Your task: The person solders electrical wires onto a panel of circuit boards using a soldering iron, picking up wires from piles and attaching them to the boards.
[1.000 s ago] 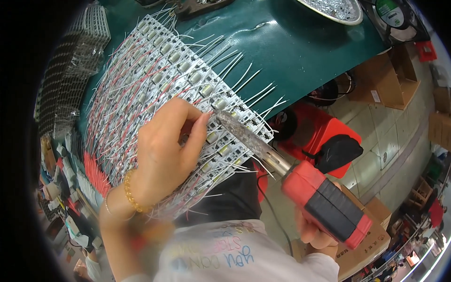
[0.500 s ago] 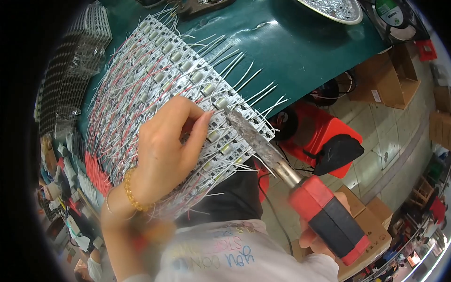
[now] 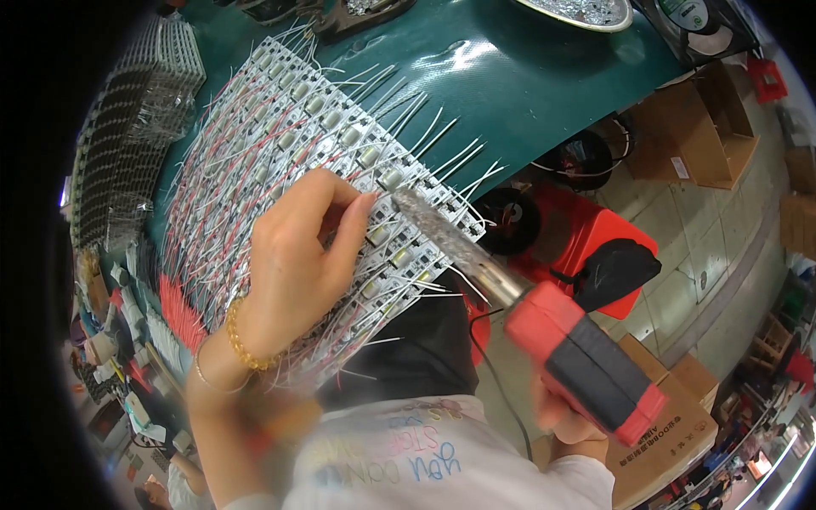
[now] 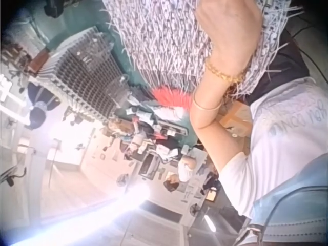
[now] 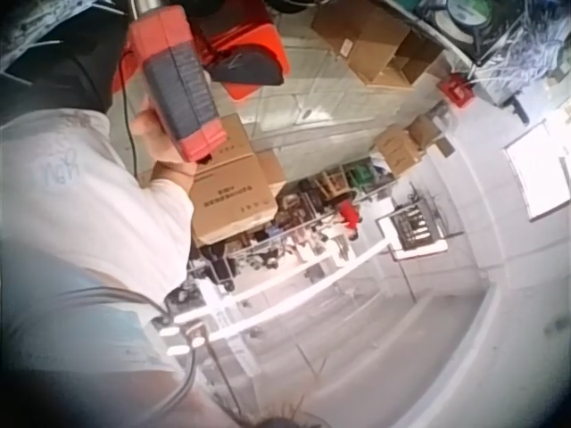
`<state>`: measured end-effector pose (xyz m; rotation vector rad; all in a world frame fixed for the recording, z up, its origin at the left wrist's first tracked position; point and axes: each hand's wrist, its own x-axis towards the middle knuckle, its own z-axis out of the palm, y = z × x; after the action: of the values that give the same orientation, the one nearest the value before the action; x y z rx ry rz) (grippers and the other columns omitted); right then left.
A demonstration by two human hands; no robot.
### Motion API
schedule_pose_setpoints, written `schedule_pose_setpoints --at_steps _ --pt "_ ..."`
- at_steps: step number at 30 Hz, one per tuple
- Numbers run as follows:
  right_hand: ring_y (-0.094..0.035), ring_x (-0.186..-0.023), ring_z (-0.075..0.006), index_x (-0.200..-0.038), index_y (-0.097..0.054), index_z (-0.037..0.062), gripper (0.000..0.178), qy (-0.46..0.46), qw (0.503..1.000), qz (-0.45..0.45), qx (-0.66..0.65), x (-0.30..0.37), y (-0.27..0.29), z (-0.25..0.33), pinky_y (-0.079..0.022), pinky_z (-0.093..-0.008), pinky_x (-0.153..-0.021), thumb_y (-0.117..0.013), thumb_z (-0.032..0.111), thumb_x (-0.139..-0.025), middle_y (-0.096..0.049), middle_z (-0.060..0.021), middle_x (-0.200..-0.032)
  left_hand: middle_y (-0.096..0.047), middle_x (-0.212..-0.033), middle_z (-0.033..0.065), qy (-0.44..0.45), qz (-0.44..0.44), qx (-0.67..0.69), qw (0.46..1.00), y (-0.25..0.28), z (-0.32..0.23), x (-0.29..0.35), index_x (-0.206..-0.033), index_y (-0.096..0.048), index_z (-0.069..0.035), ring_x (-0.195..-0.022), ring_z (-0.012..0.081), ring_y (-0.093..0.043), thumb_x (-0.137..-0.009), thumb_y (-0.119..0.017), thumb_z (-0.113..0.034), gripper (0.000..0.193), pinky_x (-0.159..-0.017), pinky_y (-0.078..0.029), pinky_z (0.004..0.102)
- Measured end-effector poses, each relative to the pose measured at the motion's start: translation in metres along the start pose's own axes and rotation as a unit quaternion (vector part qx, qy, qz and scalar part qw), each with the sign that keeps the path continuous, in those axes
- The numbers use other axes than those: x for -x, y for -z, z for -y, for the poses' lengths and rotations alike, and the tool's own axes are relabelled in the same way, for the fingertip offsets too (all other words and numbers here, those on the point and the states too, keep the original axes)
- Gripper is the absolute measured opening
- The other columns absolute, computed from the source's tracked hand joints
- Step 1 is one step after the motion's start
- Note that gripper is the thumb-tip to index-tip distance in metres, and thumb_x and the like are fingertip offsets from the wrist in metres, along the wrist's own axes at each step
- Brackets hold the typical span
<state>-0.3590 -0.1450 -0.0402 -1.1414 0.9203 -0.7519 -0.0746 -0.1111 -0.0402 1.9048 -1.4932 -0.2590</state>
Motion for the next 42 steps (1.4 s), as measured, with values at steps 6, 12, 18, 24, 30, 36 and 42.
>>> schedule_pose_setpoints --at_steps 6,12,18,24,30,36,42 --pt "-0.052 -0.064 -0.0147 -0.098 -0.057 0.0011 0.059 -0.022 1.000 0.012 -0.014 0.002 -0.004 0.001 -0.033 -0.0302 -0.074 -0.074 0.049 -0.068 -0.057 0.0000 -0.071 -0.054 -0.071 0.0120 -0.001 -0.004 -0.008 1.000 -0.001 -0.001 0.002 -0.078 -0.050 -0.003 -0.054 0.0300 -0.054 -0.081 -0.063 -0.006 0.014 -0.047 -0.044 0.0366" --pt "-0.054 -0.074 -0.0180 -0.100 -0.059 0.0034 0.057 -0.046 0.998 0.025 -0.023 0.003 -0.009 0.006 -0.032 -0.0349 -0.088 -0.074 0.047 -0.067 -0.059 0.0003 -0.077 -0.054 -0.072 0.0126 -0.006 -0.003 -0.011 1.000 -0.001 0.001 0.004 -0.078 -0.050 -0.003 -0.054 0.0303 -0.055 -0.082 -0.062 -0.007 0.014 -0.046 -0.044 0.0366" --pt "-0.056 -0.081 -0.0207 -0.102 -0.061 0.0054 0.055 -0.065 0.997 0.035 -0.035 -0.001 -0.012 0.011 -0.031 -0.0389 -0.100 -0.074 0.045 -0.066 -0.061 0.0005 -0.082 -0.057 -0.068 0.0097 0.011 -0.002 -0.016 1.000 0.001 -0.001 0.001 -0.077 -0.055 0.000 -0.053 0.0188 -0.057 -0.081 -0.065 -0.002 0.012 -0.048 -0.045 0.0279" --pt "-0.045 -0.049 -0.0124 -0.114 -0.046 -0.0069 0.073 0.074 0.995 0.052 0.039 -0.015 -0.013 0.015 -0.035 -0.0274 -0.056 -0.066 0.053 -0.076 -0.048 0.0018 -0.057 -0.053 -0.071 0.0124 0.001 -0.001 -0.003 1.000 -0.002 0.000 -0.003 -0.077 -0.049 -0.003 -0.053 0.0305 -0.054 -0.082 -0.061 -0.007 0.014 -0.047 -0.044 0.0376" --pt "-0.040 -0.038 -0.0105 -0.124 -0.037 -0.0086 0.067 0.163 0.981 0.075 -0.067 -0.066 0.029 0.015 -0.035 -0.0248 -0.039 -0.061 0.041 -0.086 -0.044 0.0008 -0.050 -0.052 -0.070 0.0126 0.002 -0.003 -0.018 1.000 0.005 -0.002 0.004 -0.076 -0.049 -0.003 -0.053 0.0307 -0.053 -0.083 -0.061 -0.008 0.014 -0.046 -0.042 0.0376" --pt "-0.038 -0.038 -0.0092 -0.118 -0.049 -0.0085 0.033 0.275 0.937 -0.160 0.142 -0.140 -0.029 0.035 -0.031 -0.0231 -0.037 -0.054 0.013 -0.092 -0.040 -0.0007 -0.050 -0.055 -0.070 0.0152 0.022 0.012 -0.029 0.999 0.007 -0.002 0.011 -0.082 -0.053 0.000 -0.059 0.0326 -0.056 -0.084 -0.059 -0.001 0.007 -0.052 -0.043 0.0371" --pt "-0.038 -0.039 -0.0107 -0.129 -0.036 -0.0078 0.063 0.279 0.956 -0.006 0.086 -0.090 0.008 0.038 -0.036 -0.0262 -0.042 -0.055 0.038 -0.091 -0.041 -0.0003 -0.050 -0.053 -0.072 0.0139 0.001 -0.059 -0.067 0.996 0.048 0.003 0.016 -0.083 -0.051 -0.002 -0.059 0.0332 -0.055 -0.084 -0.057 -0.003 0.006 -0.051 -0.044 0.0383"
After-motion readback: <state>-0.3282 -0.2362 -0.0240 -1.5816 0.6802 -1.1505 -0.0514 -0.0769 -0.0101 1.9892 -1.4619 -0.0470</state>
